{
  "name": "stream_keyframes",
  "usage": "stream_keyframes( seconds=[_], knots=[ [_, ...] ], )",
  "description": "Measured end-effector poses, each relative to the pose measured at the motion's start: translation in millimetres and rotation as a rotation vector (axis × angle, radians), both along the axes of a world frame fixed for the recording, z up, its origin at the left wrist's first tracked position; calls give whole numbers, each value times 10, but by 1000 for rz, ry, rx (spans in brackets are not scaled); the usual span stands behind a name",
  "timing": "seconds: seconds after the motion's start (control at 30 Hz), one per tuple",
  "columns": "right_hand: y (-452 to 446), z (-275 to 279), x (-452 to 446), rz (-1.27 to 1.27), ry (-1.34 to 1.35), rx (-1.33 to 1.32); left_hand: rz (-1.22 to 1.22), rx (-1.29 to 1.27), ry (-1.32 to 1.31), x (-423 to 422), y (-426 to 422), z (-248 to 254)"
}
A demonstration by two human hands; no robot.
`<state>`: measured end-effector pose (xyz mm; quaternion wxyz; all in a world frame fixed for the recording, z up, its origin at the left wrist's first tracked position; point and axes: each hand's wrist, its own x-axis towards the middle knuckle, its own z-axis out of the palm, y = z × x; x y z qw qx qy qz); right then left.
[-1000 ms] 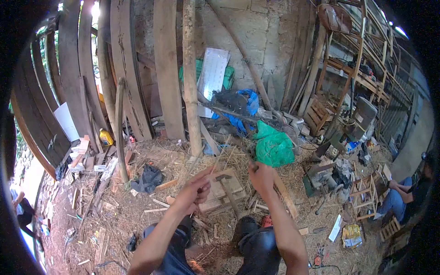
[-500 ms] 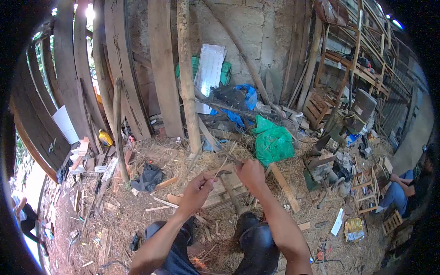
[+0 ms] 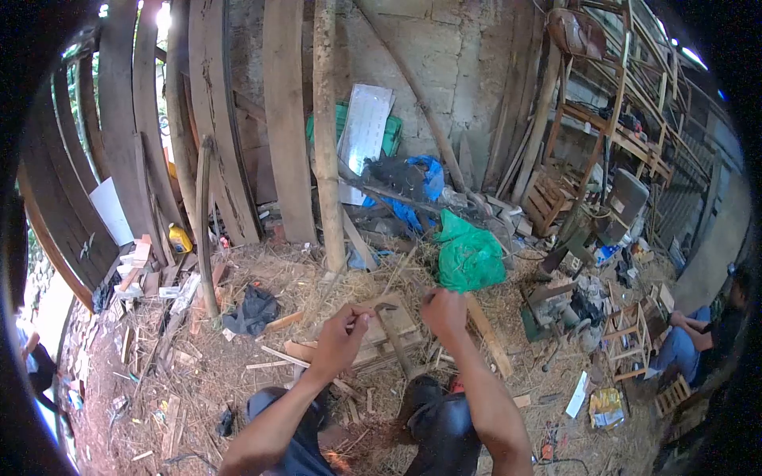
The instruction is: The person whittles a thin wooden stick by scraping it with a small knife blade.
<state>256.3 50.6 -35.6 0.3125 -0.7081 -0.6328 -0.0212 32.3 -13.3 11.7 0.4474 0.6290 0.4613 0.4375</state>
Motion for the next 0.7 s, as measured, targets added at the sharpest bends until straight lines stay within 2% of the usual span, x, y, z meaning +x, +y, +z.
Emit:
stream_keyframes(
  seconds=[0.13,0.23,0.3,0.37,0.43,0.5,0.57,0.7],
  knots=[
    [6,-19,-207,112,162,-50,42,156,-118,-37,258,-268],
    [-39,-38,-306,216,224,-43,10,5,-252,-93,328,-343],
    [-52,31,-377,246,245,2,29,-42,-170,-106,354,-342],
    [-73,150,-466,364,516,99,22,-16,-249,-103,341,-326],
    [-172,260,-571,381,458,59,8,10,-322,-115,314,-272],
    [-134,214,-551,392,411,24,-131,-290,-592,-178,271,-136],
    [24,-7,-420,309,626,20,-156,-307,-658,-204,242,-84],
    [-195,291,-488,339,632,66,-154,-314,-739,-242,290,-105]
  ],
)
